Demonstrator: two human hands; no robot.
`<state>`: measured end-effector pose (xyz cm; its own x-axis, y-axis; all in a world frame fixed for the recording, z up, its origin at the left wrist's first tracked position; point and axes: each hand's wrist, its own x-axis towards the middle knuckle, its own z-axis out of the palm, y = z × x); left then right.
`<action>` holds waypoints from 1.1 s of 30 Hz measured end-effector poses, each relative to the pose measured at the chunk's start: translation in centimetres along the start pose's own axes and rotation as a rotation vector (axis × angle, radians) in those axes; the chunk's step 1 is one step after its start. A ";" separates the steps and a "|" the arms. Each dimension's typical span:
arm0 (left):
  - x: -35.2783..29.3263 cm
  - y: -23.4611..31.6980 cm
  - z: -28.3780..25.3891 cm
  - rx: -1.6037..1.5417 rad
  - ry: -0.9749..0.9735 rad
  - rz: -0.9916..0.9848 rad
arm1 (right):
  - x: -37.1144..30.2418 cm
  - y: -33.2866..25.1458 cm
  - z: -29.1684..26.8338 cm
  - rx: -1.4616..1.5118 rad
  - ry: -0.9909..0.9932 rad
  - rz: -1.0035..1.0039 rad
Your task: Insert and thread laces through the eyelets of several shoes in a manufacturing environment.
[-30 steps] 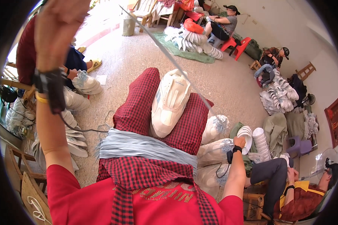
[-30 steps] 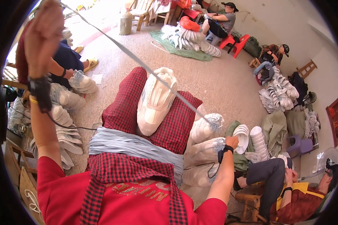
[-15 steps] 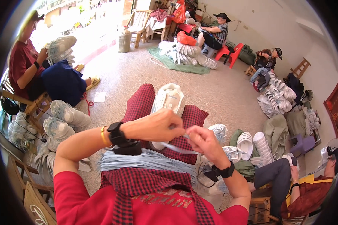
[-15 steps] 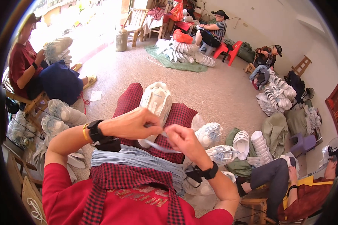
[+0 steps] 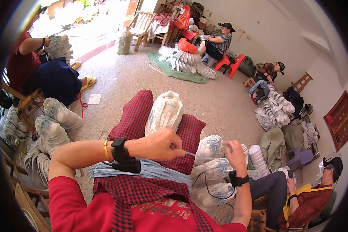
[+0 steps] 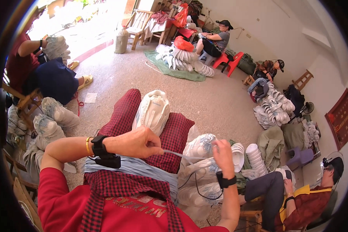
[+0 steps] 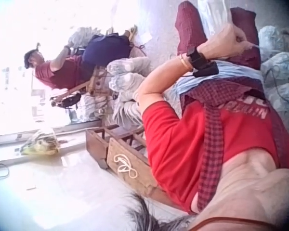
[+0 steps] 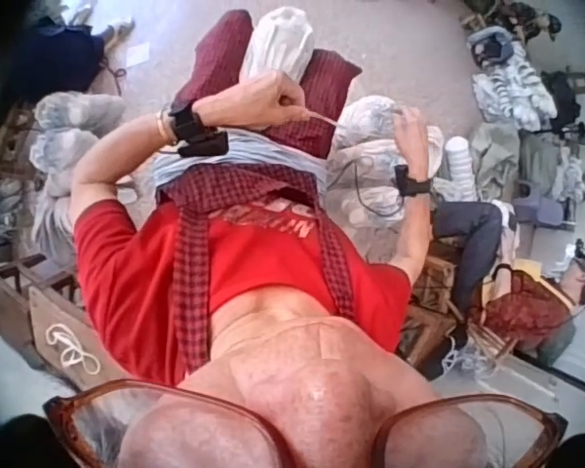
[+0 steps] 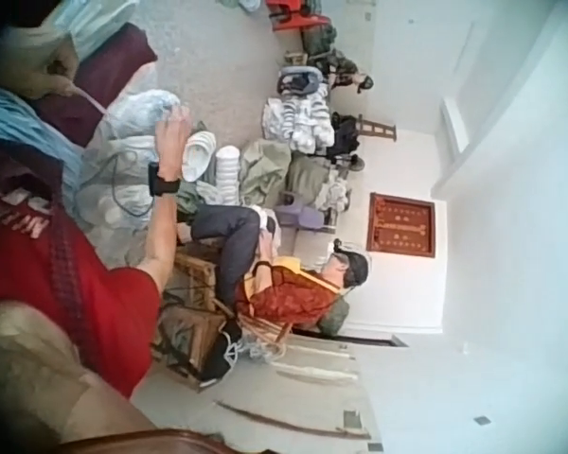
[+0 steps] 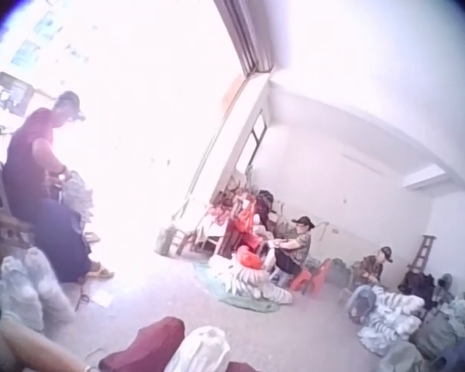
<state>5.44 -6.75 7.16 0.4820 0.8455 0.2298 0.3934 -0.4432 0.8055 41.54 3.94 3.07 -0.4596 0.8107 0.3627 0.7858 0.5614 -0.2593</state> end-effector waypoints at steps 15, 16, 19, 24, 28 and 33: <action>-1.6 -3.0 -1.3 0.152 0.099 -0.007 | 5.2 -15.4 6.7 1.054 -0.491 -0.029; -1.5 -3.7 -1.4 0.125 0.172 0.020 | 5.7 -15.4 7.0 1.057 -0.500 -0.026; -1.3 -5.2 -1.9 0.136 0.202 0.004 | 7.0 -15.2 8.4 1.007 -0.428 -0.013; -0.4 -7.8 -2.1 0.234 0.243 -0.063 | 8.0 -15.3 10.1 1.080 -0.332 0.034; -0.2 -9.1 -1.6 0.219 0.305 -0.067 | 8.2 -15.0 10.7 0.954 -0.189 0.022; 0.5 -10.2 -1.6 0.029 0.435 -0.214 | 8.5 -15.0 10.9 0.684 -0.051 0.043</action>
<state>0.45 -1.30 -0.10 0.0186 0.9620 0.2724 0.4727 -0.2486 0.8455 21.27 4.24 0.30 -0.4658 0.8322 0.3008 0.3738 0.4932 -0.7855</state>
